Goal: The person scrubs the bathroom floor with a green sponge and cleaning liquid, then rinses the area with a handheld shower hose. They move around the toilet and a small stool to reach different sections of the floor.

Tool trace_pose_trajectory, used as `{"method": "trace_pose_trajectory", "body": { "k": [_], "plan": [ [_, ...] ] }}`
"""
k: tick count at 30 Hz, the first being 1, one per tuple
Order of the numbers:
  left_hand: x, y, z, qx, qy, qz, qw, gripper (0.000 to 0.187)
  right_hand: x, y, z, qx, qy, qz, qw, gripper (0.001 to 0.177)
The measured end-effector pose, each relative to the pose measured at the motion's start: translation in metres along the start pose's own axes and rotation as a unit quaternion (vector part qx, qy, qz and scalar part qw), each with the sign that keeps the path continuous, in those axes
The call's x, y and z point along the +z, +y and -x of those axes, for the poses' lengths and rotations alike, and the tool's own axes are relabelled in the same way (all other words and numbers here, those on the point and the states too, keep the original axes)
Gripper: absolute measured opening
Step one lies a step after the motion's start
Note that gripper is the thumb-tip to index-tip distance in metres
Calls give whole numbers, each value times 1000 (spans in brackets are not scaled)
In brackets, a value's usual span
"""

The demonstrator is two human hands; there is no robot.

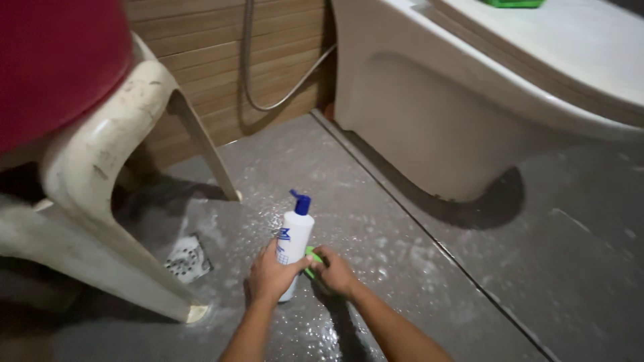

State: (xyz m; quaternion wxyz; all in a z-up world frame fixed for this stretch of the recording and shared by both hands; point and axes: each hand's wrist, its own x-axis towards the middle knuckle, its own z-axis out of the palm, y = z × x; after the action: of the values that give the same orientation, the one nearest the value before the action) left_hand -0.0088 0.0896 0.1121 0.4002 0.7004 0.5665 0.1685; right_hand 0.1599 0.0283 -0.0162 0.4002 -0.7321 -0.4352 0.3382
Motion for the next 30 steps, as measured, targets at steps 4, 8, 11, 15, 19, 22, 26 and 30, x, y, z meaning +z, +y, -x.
{"method": "trace_pose_trajectory", "body": {
  "k": [4,8,11,15,19,22,26,30],
  "plan": [
    [-16,-6,-6,-39,-27,-110,993,94,-28,29,-34,16,10,121,992,44],
    [-28,-1,-15,13,-24,-222,975,104,-135,77,-75,-3,202,118,972,45],
    [-24,21,-22,-15,-73,-285,956,88,-154,99,-85,84,252,57,962,43],
    [-6,63,-29,7,-43,-296,954,92,-97,83,-94,33,193,80,977,39],
    [11,88,-27,7,-50,-340,939,85,-109,69,-95,-8,205,81,975,45],
    [12,95,-26,4,-50,-351,935,87,-161,81,-89,100,245,135,955,44],
    [13,96,-27,-5,-55,-352,934,88,-189,99,-108,44,306,57,949,44],
    [22,85,-28,-18,-7,-311,950,96,-149,90,-140,95,247,25,964,40]
  ]
}}
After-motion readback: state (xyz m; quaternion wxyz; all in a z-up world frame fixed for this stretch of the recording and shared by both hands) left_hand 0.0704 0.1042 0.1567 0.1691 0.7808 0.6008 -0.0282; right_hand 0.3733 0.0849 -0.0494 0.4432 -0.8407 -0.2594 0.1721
